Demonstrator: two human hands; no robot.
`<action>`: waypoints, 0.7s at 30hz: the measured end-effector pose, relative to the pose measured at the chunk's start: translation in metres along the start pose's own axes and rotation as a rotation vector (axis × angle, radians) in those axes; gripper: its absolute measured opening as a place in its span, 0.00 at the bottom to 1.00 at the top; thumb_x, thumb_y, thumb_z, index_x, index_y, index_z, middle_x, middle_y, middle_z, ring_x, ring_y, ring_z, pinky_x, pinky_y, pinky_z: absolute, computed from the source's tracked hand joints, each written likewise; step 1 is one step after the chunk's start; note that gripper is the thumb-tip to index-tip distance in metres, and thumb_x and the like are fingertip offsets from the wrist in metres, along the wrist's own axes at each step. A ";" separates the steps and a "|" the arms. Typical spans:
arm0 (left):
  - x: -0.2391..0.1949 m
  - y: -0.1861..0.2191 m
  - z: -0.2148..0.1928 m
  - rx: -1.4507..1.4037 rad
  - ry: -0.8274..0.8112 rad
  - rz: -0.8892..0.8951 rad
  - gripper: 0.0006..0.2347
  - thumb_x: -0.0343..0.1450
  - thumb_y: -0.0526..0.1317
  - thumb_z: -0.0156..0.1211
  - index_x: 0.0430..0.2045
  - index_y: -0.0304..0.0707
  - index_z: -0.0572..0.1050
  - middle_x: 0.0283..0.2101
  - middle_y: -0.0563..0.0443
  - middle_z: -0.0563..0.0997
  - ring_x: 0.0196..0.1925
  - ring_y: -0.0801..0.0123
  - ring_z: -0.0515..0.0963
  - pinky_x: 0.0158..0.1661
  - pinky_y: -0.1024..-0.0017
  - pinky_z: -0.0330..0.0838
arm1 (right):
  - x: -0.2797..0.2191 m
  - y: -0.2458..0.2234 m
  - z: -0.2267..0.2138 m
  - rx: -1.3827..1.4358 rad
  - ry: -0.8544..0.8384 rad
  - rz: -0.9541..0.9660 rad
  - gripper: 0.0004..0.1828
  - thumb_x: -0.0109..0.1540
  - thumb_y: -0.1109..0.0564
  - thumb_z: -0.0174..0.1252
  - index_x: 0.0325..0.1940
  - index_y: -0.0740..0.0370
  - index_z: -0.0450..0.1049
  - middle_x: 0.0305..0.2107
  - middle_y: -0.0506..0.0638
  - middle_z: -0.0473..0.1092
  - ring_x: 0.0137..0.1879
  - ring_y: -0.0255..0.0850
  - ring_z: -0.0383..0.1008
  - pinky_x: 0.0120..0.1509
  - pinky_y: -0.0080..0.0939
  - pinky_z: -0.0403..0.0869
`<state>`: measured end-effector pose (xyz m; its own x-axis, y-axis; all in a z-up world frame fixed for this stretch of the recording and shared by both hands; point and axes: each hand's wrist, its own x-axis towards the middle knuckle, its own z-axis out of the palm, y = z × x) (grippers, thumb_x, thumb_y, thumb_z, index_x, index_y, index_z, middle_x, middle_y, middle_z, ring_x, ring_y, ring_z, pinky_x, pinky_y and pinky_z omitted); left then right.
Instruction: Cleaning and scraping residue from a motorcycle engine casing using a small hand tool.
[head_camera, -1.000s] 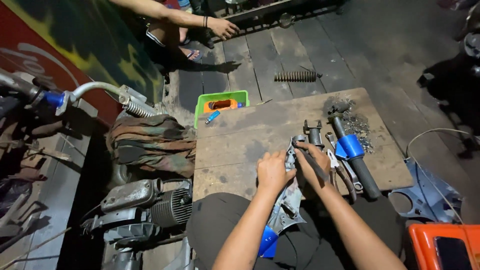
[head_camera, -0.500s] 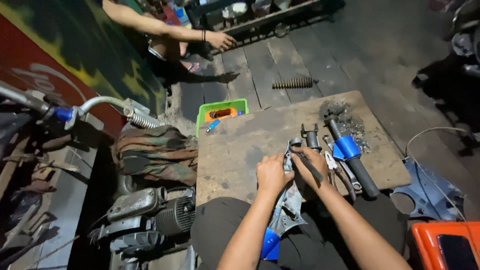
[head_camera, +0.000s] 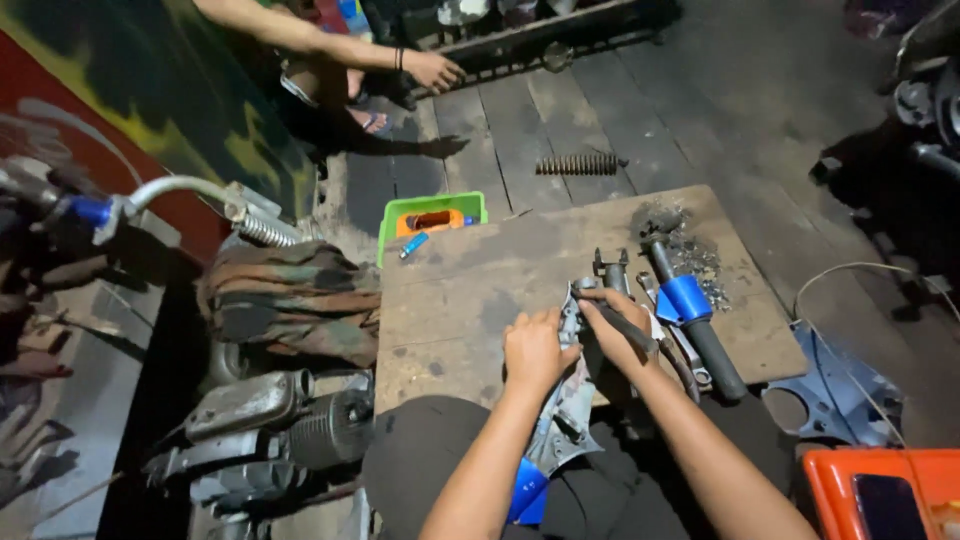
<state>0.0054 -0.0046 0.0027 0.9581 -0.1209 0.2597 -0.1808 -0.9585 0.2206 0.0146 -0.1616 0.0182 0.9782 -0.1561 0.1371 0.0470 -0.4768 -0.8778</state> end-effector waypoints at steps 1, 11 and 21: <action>-0.001 -0.002 0.001 0.007 0.018 0.001 0.29 0.53 0.59 0.73 0.45 0.47 0.80 0.37 0.53 0.83 0.40 0.57 0.80 0.37 0.56 0.75 | -0.002 0.002 0.006 0.000 0.027 -0.039 0.09 0.63 0.51 0.67 0.47 0.45 0.84 0.40 0.51 0.81 0.54 0.51 0.79 0.61 0.51 0.74; -0.001 0.000 -0.012 0.033 0.063 0.008 0.27 0.50 0.57 0.75 0.40 0.48 0.80 0.33 0.54 0.82 0.38 0.57 0.80 0.36 0.56 0.74 | 0.019 0.033 0.015 0.214 0.030 0.048 0.07 0.62 0.50 0.69 0.45 0.47 0.84 0.31 0.50 0.78 0.44 0.38 0.76 0.54 0.43 0.73; -0.007 0.000 -0.008 0.026 0.072 0.022 0.30 0.50 0.57 0.75 0.45 0.46 0.80 0.35 0.53 0.84 0.38 0.57 0.80 0.36 0.58 0.73 | -0.013 0.001 0.000 0.203 0.017 -0.071 0.06 0.62 0.55 0.69 0.43 0.50 0.85 0.35 0.50 0.81 0.45 0.42 0.81 0.54 0.42 0.75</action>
<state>-0.0035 -0.0021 0.0081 0.9355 -0.1241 0.3309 -0.1949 -0.9622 0.1901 0.0024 -0.1603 0.0155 0.9675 -0.1442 0.2079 0.1568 -0.3034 -0.9399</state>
